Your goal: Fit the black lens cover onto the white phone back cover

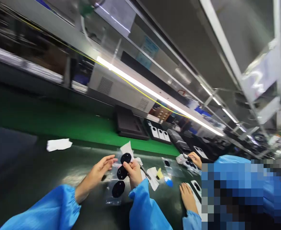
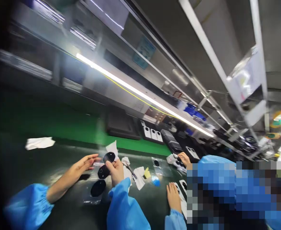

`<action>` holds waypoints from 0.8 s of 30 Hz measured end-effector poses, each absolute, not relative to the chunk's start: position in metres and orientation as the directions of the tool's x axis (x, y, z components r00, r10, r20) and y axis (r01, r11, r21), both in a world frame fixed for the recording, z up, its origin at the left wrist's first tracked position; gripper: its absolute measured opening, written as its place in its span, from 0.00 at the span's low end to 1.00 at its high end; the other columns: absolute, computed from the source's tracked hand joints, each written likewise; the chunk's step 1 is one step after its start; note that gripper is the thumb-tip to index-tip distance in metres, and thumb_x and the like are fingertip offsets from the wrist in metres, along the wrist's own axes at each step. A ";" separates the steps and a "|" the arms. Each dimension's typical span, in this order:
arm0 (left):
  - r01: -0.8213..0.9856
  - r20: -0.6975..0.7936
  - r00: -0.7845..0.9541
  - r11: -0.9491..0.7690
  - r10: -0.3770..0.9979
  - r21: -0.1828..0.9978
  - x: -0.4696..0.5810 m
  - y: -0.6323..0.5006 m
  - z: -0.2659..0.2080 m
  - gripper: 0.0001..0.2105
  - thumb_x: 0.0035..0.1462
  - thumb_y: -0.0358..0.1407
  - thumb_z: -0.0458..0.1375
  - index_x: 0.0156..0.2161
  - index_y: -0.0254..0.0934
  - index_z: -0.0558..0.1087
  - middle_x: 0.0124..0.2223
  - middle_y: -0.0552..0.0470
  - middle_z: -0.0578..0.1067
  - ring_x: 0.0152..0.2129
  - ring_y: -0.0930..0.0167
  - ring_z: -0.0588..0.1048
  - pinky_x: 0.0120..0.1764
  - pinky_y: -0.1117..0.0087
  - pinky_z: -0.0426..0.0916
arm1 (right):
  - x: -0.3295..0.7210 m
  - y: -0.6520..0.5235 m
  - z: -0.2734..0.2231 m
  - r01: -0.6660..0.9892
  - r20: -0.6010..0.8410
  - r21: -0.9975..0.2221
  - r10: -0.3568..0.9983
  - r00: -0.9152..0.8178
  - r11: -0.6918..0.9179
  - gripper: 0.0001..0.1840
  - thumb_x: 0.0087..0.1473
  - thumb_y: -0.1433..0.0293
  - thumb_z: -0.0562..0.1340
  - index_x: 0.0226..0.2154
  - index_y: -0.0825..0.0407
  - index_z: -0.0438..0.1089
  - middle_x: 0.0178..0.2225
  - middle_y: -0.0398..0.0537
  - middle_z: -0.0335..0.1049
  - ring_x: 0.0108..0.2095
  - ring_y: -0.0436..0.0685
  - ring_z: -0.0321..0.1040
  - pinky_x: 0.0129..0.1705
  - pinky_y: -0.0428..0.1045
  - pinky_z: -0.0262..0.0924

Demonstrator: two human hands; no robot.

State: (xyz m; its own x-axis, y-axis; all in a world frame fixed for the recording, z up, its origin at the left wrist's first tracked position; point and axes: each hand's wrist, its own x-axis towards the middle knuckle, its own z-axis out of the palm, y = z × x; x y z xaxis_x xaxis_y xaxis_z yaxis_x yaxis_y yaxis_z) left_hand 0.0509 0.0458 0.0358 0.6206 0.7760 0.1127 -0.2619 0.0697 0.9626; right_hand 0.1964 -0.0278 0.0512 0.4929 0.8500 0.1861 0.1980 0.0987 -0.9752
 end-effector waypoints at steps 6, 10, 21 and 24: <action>-0.204 0.030 0.573 0.106 0.819 0.973 0.035 0.060 0.043 0.28 0.36 0.53 0.65 0.40 0.35 0.77 0.41 0.43 0.78 0.41 0.60 0.75 0.42 0.66 0.70 | 0.169 -0.014 0.017 0.062 0.116 -0.993 0.922 0.370 0.101 0.31 0.35 0.43 0.66 0.32 0.50 0.64 0.19 0.39 0.63 0.19 0.50 0.62 0.24 0.46 0.58; -0.172 -0.012 0.582 0.138 0.813 0.975 0.037 0.060 0.045 0.23 0.36 0.50 0.65 0.35 0.34 0.77 0.36 0.46 0.78 0.31 0.65 0.75 0.35 0.68 0.70 | 0.171 -0.011 0.010 0.141 0.145 -0.985 0.908 0.394 0.096 0.33 0.36 0.38 0.62 0.29 0.50 0.65 0.18 0.39 0.61 0.19 0.50 0.59 0.22 0.46 0.55; -0.140 -0.087 0.550 0.195 0.831 0.971 0.035 0.061 0.045 0.22 0.35 0.51 0.64 0.32 0.35 0.74 0.30 0.50 0.75 0.25 0.70 0.71 0.23 0.74 0.64 | 0.194 -0.032 0.043 0.518 0.361 -0.855 0.748 0.557 0.026 0.23 0.43 0.51 0.63 0.12 0.50 0.61 0.22 0.44 0.60 0.29 0.54 0.58 0.37 0.49 0.55; -0.140 -0.120 0.529 0.226 0.840 0.964 0.033 0.061 0.045 0.24 0.34 0.52 0.64 0.33 0.34 0.73 0.26 0.53 0.72 0.21 0.73 0.68 0.21 0.75 0.63 | 0.207 -0.039 0.056 0.494 0.374 -0.868 0.719 0.586 0.049 0.20 0.39 0.52 0.66 0.15 0.50 0.65 0.35 0.49 0.69 0.40 0.58 0.62 0.45 0.53 0.58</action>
